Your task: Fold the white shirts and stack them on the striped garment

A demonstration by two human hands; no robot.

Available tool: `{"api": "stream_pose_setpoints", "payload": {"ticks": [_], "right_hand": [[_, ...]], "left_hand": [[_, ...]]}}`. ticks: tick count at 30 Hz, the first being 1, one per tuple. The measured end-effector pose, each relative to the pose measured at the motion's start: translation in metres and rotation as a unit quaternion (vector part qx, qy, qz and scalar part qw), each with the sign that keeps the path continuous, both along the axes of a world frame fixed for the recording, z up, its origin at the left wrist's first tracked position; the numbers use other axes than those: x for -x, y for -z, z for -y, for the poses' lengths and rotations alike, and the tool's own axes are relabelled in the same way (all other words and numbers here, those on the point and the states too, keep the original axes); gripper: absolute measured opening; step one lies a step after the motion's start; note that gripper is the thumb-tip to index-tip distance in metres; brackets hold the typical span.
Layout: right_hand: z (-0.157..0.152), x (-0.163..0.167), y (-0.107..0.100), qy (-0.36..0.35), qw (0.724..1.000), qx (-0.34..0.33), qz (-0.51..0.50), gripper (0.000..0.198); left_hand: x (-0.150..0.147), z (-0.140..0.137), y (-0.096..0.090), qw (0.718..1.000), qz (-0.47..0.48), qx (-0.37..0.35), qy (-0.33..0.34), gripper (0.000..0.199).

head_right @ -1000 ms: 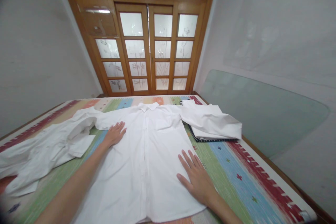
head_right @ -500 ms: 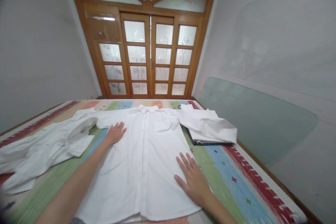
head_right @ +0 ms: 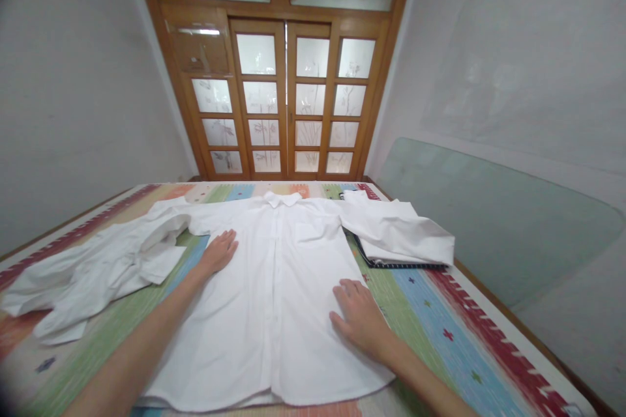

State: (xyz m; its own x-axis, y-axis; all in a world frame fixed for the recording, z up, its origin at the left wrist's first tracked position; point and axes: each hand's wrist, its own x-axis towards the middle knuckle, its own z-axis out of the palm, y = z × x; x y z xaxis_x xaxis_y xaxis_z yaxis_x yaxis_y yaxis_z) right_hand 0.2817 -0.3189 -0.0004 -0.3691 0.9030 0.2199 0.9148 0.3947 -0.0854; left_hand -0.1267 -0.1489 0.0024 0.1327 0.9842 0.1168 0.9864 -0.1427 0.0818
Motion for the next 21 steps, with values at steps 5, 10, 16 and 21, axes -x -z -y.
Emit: {"api": "stream_pose_setpoints", "payload": {"ticks": [5,10,16,21], "right_hand": [[-0.064,0.056,-0.033,-0.119,0.992,0.011,-0.049,0.027],[-0.137,0.138,-0.03,-0.165,0.985,0.019,-0.045,0.036],[-0.177,0.178,-0.02,-0.15,0.988,0.024,-0.002,0.034],[-0.178,0.17,-0.019,-0.105,0.994,0.037,0.012,0.031]], "left_hand": [[0.003,-0.007,0.0,1.0,-0.011,0.021,0.005,0.056],[0.004,-0.009,-0.001,1.0,-0.008,0.018,0.007,0.058],[0.006,-0.014,-0.004,1.0,0.002,0.019,-0.022,0.054],[0.009,-0.023,-0.004,1.0,-0.006,0.005,-0.021,0.051]]}}
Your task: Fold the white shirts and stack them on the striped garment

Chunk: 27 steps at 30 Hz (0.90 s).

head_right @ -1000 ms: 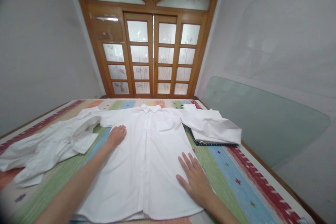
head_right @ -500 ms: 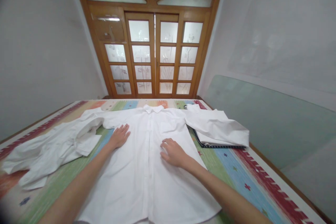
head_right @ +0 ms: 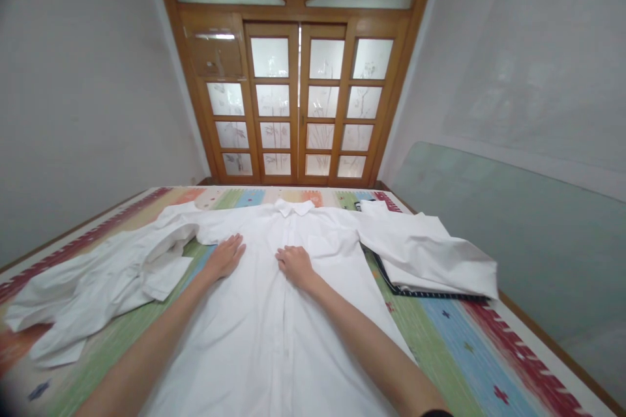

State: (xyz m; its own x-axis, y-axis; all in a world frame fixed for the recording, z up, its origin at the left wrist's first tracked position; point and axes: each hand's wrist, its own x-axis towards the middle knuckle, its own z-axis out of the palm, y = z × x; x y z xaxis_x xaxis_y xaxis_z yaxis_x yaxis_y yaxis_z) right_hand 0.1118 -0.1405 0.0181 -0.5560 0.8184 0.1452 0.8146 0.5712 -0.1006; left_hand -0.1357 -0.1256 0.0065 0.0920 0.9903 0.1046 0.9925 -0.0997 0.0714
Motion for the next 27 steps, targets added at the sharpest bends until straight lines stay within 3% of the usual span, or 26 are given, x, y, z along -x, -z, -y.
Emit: {"api": "stream_pose_setpoints", "payload": {"ticks": [8,12,16,21,24,27], "right_hand": [[0.002,-0.009,-0.008,0.08,0.996,0.019,0.02,0.029],[-0.006,-0.024,-0.012,0.062,0.997,0.033,-0.034,0.031],[-0.04,-0.038,-0.013,0.012,0.98,0.112,-0.165,0.031],[-0.101,-0.042,-0.011,0.054,0.962,0.036,-0.265,0.033],[-0.131,-0.032,-0.008,0.118,0.953,0.006,-0.28,0.035],[-0.151,-0.02,0.0,0.169,0.946,-0.006,-0.277,0.039]], "left_hand": [[0.001,-0.003,-0.003,1.0,-0.02,0.004,0.007,0.051],[0.0,-0.009,-0.016,0.999,-0.019,0.033,0.002,0.049],[-0.01,-0.027,-0.032,0.997,0.027,0.058,-0.03,0.036],[-0.045,-0.062,-0.031,0.993,0.115,-0.013,0.038,0.031],[-0.075,-0.087,-0.017,0.958,0.268,-0.053,0.088,0.033],[-0.108,-0.112,-0.001,0.884,0.466,-0.03,0.025,0.047]]}}
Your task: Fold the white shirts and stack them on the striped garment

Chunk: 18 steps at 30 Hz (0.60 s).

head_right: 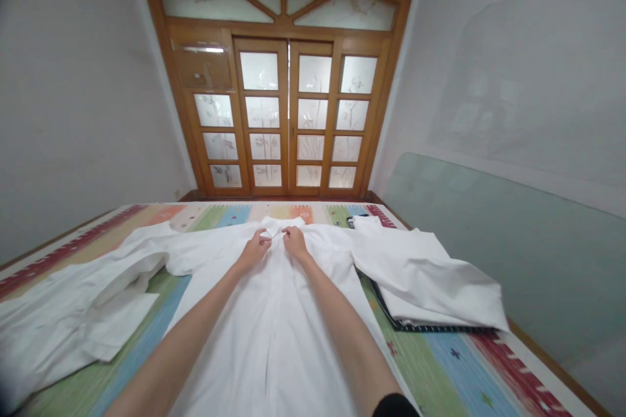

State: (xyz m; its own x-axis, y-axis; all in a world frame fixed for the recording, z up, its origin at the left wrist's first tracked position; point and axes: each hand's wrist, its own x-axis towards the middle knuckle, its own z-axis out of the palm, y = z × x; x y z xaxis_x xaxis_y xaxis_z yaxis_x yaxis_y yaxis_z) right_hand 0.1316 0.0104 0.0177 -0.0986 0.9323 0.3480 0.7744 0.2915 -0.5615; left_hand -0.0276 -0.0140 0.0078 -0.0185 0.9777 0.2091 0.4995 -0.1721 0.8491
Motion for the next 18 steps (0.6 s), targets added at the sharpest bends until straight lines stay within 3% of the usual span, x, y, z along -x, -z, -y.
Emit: {"api": "stream_pose_setpoints", "payload": {"ticks": [2,4,8,13,18], "right_hand": [[-0.008,0.007,0.006,0.012,1.0,0.005,0.006,0.044],[-0.013,0.012,0.011,0.028,0.999,0.022,0.02,0.048],[-0.02,0.02,0.009,0.062,0.992,0.071,0.079,0.043],[-0.024,0.024,0.009,0.079,0.987,0.065,0.127,0.03],[-0.031,0.016,0.019,0.092,0.995,0.018,0.034,0.017]], "left_hand": [[-0.018,-0.014,0.009,0.992,0.1,0.05,-0.061,0.051],[-0.03,-0.025,0.016,0.984,0.13,0.068,-0.103,0.054],[-0.037,-0.037,0.024,0.985,0.097,0.055,-0.131,0.053],[-0.041,-0.037,0.029,0.991,0.022,-0.005,-0.134,0.025],[-0.049,-0.038,0.032,0.99,-0.036,-0.056,-0.122,0.027]]}}
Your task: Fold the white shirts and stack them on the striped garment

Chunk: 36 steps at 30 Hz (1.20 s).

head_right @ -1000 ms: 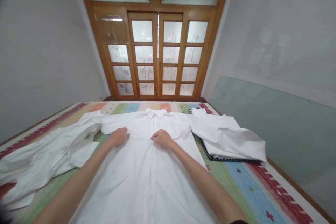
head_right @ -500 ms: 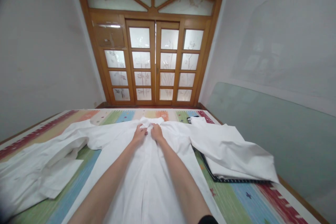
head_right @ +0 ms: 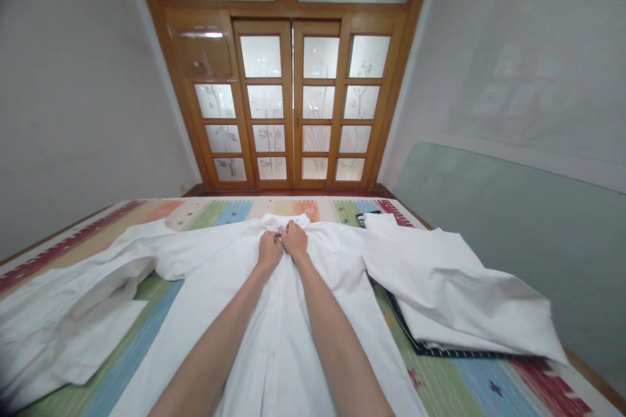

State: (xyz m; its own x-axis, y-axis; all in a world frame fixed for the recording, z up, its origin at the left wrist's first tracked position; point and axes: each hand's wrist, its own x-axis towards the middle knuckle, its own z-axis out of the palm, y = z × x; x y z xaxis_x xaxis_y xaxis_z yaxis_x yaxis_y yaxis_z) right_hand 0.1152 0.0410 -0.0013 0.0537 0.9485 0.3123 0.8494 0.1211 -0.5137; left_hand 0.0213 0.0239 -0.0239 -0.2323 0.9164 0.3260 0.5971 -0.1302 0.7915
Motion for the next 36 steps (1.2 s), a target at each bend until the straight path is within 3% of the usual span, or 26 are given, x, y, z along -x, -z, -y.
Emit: {"api": "stream_pose_setpoints", "payload": {"ticks": [4,8,12,16,19,23,28,33,36], "right_hand": [[-0.007,-0.006,0.008,-0.004,0.986,-0.061,-0.156,0.005],[-0.009,-0.01,0.012,-0.007,0.952,-0.123,-0.282,0.011],[-0.009,-0.012,0.014,-0.006,0.939,-0.137,-0.316,0.013],[-0.01,-0.012,0.015,-0.017,0.931,-0.123,-0.344,0.029],[-0.012,-0.012,0.018,-0.03,0.934,-0.096,-0.343,0.023],[-0.015,-0.013,0.022,-0.051,0.947,-0.078,-0.307,0.013],[-0.018,-0.013,0.023,-0.041,0.964,-0.078,-0.251,0.021],[-0.02,-0.013,0.023,-0.03,0.973,-0.065,-0.217,0.024],[-0.02,-0.013,0.022,-0.035,0.975,-0.064,-0.211,0.023]], "left_hand": [[0.001,-0.007,-0.003,0.999,-0.035,-0.027,0.012,0.036],[0.004,-0.011,-0.008,0.99,-0.139,-0.033,0.0,0.024],[0.006,-0.008,-0.009,0.98,-0.183,-0.02,-0.074,0.021],[0.008,-0.009,-0.009,0.98,-0.137,0.001,-0.144,0.029],[0.009,-0.014,-0.009,0.979,-0.107,0.017,-0.174,0.02],[0.013,-0.02,-0.009,0.992,-0.06,0.02,-0.113,0.015],[0.017,-0.026,-0.008,0.998,0.053,-0.04,0.022,0.036],[0.016,-0.03,-0.007,0.996,-0.07,-0.037,0.03,0.017],[0.013,-0.03,-0.007,0.989,-0.138,-0.044,0.041,0.021]]}}
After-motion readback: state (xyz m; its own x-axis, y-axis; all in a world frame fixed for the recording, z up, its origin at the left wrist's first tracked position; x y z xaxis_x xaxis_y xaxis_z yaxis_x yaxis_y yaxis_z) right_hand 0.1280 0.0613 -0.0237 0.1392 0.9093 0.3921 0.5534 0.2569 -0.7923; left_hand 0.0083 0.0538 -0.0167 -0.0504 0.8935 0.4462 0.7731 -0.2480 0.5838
